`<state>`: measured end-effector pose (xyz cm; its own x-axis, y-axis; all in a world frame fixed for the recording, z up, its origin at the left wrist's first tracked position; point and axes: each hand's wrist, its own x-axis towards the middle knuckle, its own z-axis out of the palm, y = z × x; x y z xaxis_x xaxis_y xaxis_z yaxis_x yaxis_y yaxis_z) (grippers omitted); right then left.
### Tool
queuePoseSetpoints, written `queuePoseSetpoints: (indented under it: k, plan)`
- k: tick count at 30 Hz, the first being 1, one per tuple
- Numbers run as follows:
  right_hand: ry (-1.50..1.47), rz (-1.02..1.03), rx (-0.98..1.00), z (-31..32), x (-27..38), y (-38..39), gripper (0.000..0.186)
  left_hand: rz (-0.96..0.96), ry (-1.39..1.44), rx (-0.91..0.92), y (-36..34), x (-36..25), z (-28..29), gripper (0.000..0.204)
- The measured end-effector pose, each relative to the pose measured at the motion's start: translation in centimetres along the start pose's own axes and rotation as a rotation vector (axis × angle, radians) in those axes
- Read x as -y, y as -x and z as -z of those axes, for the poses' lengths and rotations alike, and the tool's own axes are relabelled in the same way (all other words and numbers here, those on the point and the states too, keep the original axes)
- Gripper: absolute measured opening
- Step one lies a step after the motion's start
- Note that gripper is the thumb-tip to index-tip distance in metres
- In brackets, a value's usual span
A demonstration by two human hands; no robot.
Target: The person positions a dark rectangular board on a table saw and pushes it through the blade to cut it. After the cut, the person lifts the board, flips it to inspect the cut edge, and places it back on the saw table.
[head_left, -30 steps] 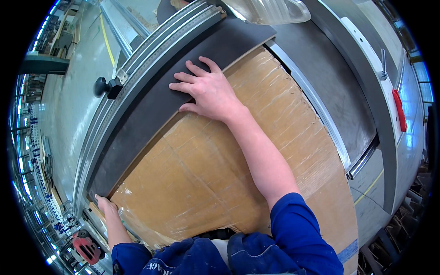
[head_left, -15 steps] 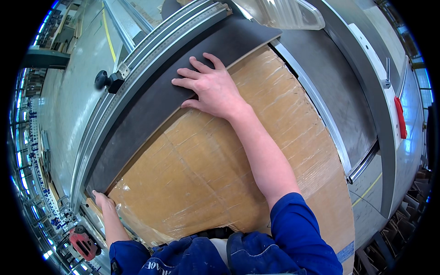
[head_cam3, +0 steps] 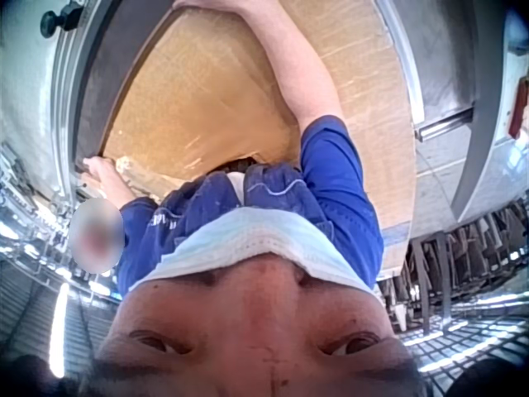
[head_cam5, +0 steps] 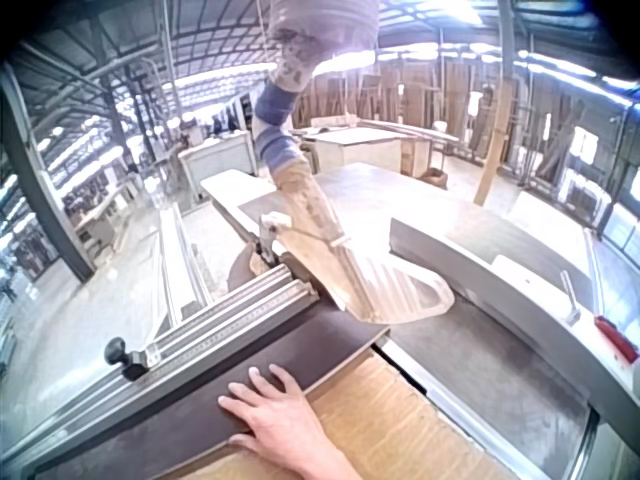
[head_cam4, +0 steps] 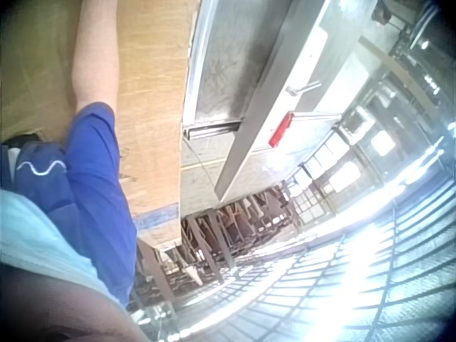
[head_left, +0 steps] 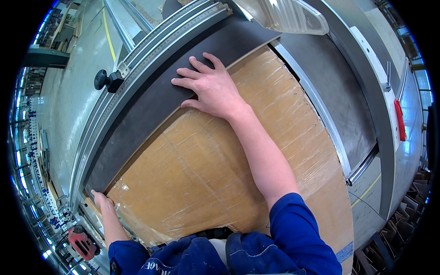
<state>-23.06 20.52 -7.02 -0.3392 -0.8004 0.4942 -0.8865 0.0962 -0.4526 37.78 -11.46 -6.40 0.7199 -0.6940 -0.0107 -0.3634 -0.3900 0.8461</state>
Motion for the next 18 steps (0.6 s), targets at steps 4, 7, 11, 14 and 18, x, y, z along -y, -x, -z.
queuePoseSetpoints:
  k: [4, 7, 11, 14, 18]
  plan:
    - [-0.001, 0.0, 0.005, 0.06, -0.01, -0.01, 0.059, 0.011, -0.016, -0.002, -0.11, -0.08, 0.08, 0.086]
    - [-0.002, -0.003, 0.013, 0.14, -0.09, -0.1, 0.059, 0.008, -0.019, 0.0, -0.04, -0.05, -0.06, 0.087]
    - [-0.001, -0.003, 0.015, 0.1, -0.14, -0.05, 0.059, 0.008, -0.035, -0.002, -0.04, 0.03, -0.1, 0.087]
    - [-0.006, -0.002, 0.016, -0.02, -0.32, -0.07, 0.059, 0.02, -0.035, -0.005, -0.43, 0.06, -0.04, 0.087]
    - [-0.012, 0.014, -0.005, -0.38, -0.49, -0.03, 0.057, 0.022, -0.031, -0.005, -0.48, 0.06, -0.02, 0.087]
